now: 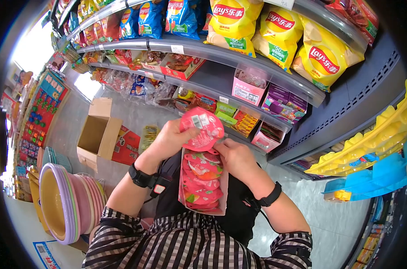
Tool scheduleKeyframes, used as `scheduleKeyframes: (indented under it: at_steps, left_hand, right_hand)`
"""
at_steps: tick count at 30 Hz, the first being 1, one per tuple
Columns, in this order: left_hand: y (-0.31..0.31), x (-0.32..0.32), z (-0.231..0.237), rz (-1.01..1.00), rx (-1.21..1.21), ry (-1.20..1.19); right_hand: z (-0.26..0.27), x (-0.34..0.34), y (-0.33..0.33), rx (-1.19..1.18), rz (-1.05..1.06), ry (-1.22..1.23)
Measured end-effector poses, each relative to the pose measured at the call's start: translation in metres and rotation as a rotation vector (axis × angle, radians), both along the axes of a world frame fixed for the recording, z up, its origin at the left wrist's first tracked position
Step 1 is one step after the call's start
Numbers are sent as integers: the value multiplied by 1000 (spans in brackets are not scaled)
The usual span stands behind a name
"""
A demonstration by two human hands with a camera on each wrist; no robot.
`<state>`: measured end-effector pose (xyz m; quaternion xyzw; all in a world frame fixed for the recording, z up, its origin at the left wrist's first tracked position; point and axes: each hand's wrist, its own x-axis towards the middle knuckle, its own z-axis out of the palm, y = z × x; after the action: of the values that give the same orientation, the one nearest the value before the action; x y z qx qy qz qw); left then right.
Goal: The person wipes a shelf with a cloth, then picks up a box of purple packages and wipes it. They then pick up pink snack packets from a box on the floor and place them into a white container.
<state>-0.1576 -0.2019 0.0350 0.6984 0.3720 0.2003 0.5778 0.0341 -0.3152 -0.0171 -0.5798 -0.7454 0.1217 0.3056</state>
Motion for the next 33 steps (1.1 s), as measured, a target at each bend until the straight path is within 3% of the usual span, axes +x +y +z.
scheduleKeyframes:
  at_steps: [4, 8, 15, 17, 24, 26, 33]
  left_hand:
    - [9, -15, -9, 15, -213, -279]
    - [11, -20, -15, 28, -319, -364]
    - [3, -8, -14, 41, -194, -244]
    - [6, -12, -17, 79, -274, -340]
    - [10, -19, -12, 71, -159, -270]
    - [14, -23, -15, 110, -245, -408]
    - [13, -31, -2, 152, -193, -346]
  right_hand:
    - [29, -9, -1, 29, 48, -163]
    - [27, -6, 7, -53, 129, -161]
    - [45, 1, 11, -172, 94, -165]
    - [38, -2, 14, -125, 75, -156]
    - [53, -1, 27, -112, 135, -255]
    - [61, -3, 32, -149, 138, -310]
    - [47, -8, 42, -50, 202, -136]
